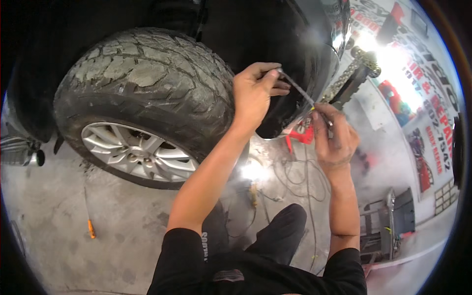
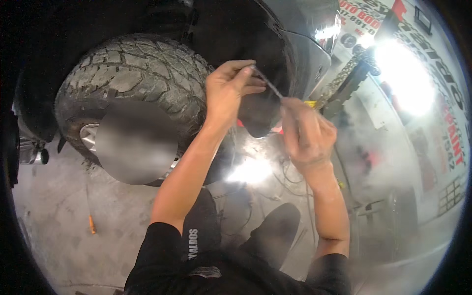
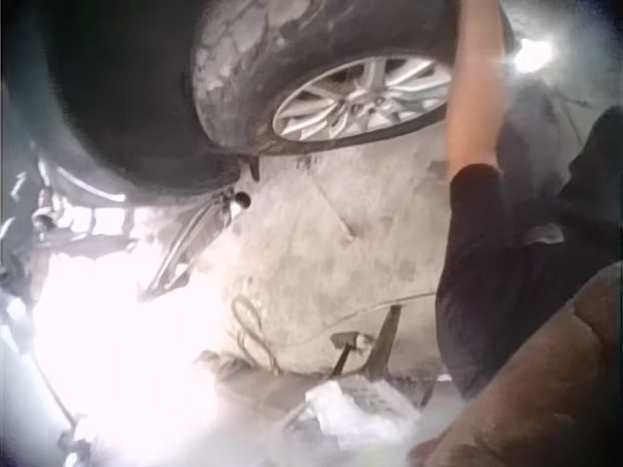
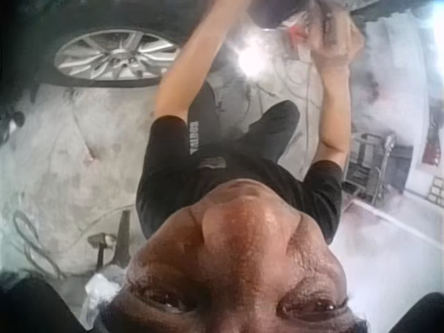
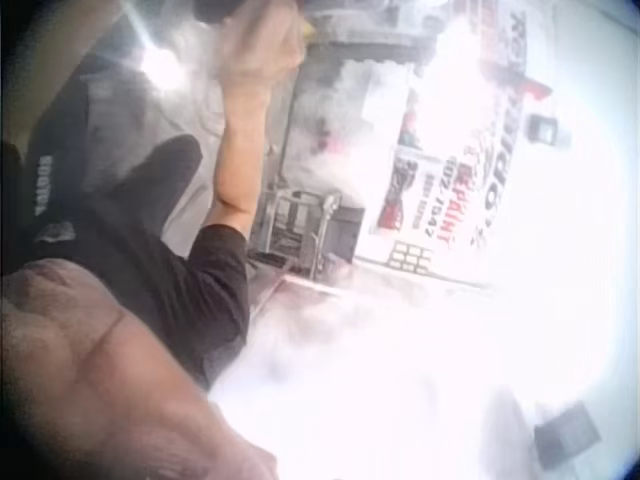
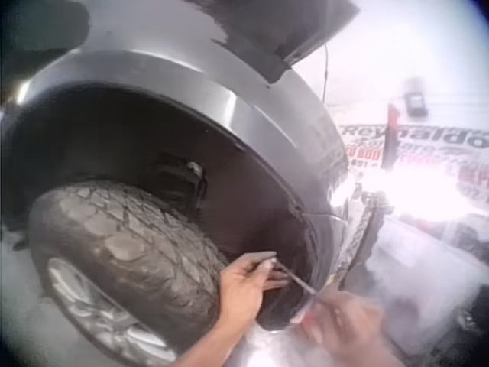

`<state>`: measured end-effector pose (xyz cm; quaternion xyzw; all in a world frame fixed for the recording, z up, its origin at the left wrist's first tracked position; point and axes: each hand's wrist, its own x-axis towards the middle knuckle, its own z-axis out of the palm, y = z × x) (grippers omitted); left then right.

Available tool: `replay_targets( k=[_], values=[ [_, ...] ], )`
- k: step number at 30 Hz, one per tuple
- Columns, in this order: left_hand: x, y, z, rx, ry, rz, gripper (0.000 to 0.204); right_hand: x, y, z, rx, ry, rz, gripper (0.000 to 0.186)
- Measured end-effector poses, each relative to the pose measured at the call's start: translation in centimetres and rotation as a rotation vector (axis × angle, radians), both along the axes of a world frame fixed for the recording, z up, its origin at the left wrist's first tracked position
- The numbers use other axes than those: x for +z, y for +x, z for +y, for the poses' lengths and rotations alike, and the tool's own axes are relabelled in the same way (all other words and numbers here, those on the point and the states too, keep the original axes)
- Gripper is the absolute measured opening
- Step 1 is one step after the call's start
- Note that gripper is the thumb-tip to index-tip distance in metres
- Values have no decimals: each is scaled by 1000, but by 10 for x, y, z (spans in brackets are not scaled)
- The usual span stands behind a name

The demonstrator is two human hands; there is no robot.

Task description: The person works on the inner fender and bumper area of a vehicle, first using a wrench and then an electric drill to secure the components.

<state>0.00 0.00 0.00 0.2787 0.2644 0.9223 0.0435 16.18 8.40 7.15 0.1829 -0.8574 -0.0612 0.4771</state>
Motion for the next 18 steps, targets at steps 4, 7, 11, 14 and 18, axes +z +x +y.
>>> replay_targets(
  k=[4,7,11,14,18],
  values=[
    [26,15,17,-249,229,-135,20,57,8,-52,-152,136,-98,18],
    [40,-3,26,-300,399,-120,16,90,-28,-71,-47,333,-69,14],
    [53,-8,21,-382,441,-115,16,136,-67,-129,-222,629,-222,16],
    [56,-13,27,-462,500,-212,9,143,-109,-157,-398,772,-395,16],
    [54,-18,27,-537,462,-133,15,134,-157,-150,-410,917,-391,14]
  ],
)
